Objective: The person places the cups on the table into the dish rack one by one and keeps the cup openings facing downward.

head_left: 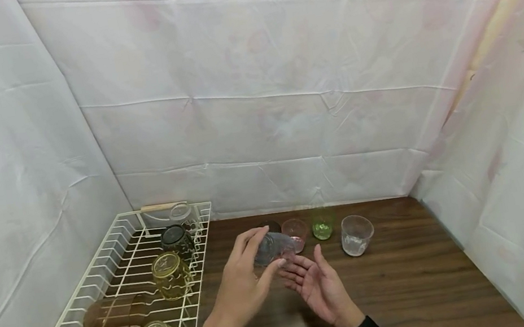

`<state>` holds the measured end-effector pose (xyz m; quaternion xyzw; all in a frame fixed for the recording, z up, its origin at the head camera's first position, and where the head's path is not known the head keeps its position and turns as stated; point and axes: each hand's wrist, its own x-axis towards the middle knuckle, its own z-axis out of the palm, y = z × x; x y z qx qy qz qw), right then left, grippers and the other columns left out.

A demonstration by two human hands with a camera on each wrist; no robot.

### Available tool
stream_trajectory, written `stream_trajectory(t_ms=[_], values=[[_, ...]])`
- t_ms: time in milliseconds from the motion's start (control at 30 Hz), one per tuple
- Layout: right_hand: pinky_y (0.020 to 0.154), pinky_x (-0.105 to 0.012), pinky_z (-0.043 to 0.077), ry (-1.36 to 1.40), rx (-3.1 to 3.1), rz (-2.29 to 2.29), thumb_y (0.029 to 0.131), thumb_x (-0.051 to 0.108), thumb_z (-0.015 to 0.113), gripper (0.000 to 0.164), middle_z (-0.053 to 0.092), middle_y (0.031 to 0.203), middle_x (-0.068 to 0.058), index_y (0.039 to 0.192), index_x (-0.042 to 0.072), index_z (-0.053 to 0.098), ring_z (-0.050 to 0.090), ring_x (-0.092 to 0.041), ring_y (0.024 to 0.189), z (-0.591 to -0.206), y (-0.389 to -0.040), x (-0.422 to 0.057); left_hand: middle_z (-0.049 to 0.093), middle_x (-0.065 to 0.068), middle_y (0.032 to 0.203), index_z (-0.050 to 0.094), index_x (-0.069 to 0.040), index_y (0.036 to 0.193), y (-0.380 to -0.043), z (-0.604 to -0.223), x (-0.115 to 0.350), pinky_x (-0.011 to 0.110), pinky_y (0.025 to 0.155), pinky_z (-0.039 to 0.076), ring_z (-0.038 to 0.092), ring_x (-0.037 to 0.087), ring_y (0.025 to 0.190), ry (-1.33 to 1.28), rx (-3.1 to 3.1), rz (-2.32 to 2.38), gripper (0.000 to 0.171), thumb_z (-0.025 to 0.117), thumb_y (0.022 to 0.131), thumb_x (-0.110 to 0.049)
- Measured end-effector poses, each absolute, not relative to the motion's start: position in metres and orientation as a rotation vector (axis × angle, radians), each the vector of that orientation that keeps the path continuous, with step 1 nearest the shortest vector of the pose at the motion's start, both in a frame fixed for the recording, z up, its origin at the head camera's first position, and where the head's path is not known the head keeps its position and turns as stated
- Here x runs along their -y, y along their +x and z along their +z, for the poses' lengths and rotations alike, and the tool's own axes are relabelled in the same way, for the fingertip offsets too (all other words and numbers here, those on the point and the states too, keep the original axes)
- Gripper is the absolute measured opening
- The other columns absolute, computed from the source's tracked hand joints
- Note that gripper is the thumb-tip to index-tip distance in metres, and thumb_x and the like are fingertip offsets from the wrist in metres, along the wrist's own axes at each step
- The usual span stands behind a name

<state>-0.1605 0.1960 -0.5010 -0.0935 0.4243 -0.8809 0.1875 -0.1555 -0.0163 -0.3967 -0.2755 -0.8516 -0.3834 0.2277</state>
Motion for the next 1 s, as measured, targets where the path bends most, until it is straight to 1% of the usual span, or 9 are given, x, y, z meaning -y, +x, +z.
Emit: stream_trajectory(t_ms=[133,200,300,400,500,633,800,867,1000], values=[[0.116,-0.036,0.05,-0.168,-1.328,-2.464,0.107,0.074,0.018,0.089,0.068,0.136,0.003,0.158,0.005,0.04,0.061,-0.018,0.136,-0.503,-0.159,-0.199,0.062,0.009,0.143,0.056,-0.015,0.154,-0.163,-0.388,0.028,0.042,0.1,0.062,0.069,0.027,0.126,-0.755,2.3,-0.943,0.072,0.088,0.09,-0.029],[0.114,-0.039,0.052,-0.124,-1.414,-2.456,0.108,0.073,0.021,0.089,0.068,0.136,0.001,0.158,0.003,0.04,0.061,-0.02,0.137,-0.503,-0.158,-0.2,0.063,0.012,0.142,0.057,-0.014,0.153,-0.168,-0.382,0.037,0.043,0.1,0.063,0.071,0.029,0.122,-0.748,2.276,-0.893,0.074,0.089,0.088,-0.029],[0.111,-0.044,0.055,-0.061,-1.586,-2.46,0.112,0.066,0.025,0.08,0.07,0.131,-0.001,0.155,0.001,0.043,0.065,-0.022,0.129,-0.504,-0.157,-0.202,0.064,0.016,0.14,0.058,-0.012,0.151,-0.177,-0.374,0.055,0.048,0.099,0.063,0.071,0.034,0.12,-0.724,2.239,-0.823,0.075,0.09,0.086,-0.027],[0.105,-0.046,0.058,0.047,-1.806,-2.486,0.115,0.053,0.035,0.063,0.074,0.122,-0.005,0.146,0.001,0.053,0.07,-0.019,0.116,-0.505,-0.157,-0.204,0.064,0.02,0.138,0.059,-0.009,0.15,-0.187,-0.366,0.074,0.052,0.096,0.063,0.07,0.039,0.119,-0.697,2.198,-0.769,0.074,0.091,0.085,-0.023],[0.099,-0.043,0.061,0.178,-2.001,-2.518,0.114,0.04,0.049,0.047,0.077,0.114,-0.008,0.136,0.001,0.061,0.073,-0.018,0.107,-0.508,-0.157,-0.206,0.064,0.022,0.137,0.059,-0.007,0.149,-0.195,-0.357,0.094,0.057,0.092,0.062,0.069,0.042,0.119,-0.665,2.185,-0.715,0.074,0.092,0.084,-0.018],[0.093,-0.035,0.063,0.282,-2.213,-2.49,0.112,0.032,0.057,0.041,0.077,0.112,-0.01,0.135,-0.001,0.063,0.074,-0.014,0.104,-0.511,-0.155,-0.211,0.062,0.024,0.137,0.058,-0.006,0.15,-0.204,-0.346,0.122,0.061,0.09,0.059,0.067,0.046,0.118,-0.604,2.231,-0.678,0.072,0.09,0.087,-0.016],[0.089,-0.026,0.062,0.328,-2.363,-2.441,0.112,0.026,0.058,0.039,0.078,0.111,-0.012,0.137,-0.004,0.062,0.075,-0.01,0.101,-0.515,-0.151,-0.219,0.06,0.029,0.138,0.056,-0.001,0.15,-0.219,-0.339,0.157,0.068,0.092,0.055,0.064,0.053,0.117,-0.5,2.292,-0.656,0.07,0.087,0.089,-0.017],[0.088,-0.025,0.062,0.331,-2.386,-2.437,0.113,0.025,0.056,0.039,0.079,0.108,-0.009,0.137,-0.006,0.061,0.075,-0.009,0.101,-0.517,-0.15,-0.222,0.059,0.031,0.138,0.055,0.001,0.151,-0.225,-0.339,0.171,0.07,0.092,0.054,0.064,0.055,0.116,-0.452,2.325,-0.628,0.071,0.087,0.09,-0.017],[0.09,-0.026,0.062,0.334,-2.403,-2.451,0.114,0.024,0.053,0.041,0.079,0.102,0.0,0.138,-0.008,0.059,0.075,-0.007,0.1,-0.519,-0.148,-0.231,0.056,0.033,0.14,0.051,-0.001,0.154,-0.235,-0.34,0.194,0.073,0.088,0.052,0.062,0.06,0.114,-0.378,2.426,-0.585,0.072,0.083,0.093,-0.022]])
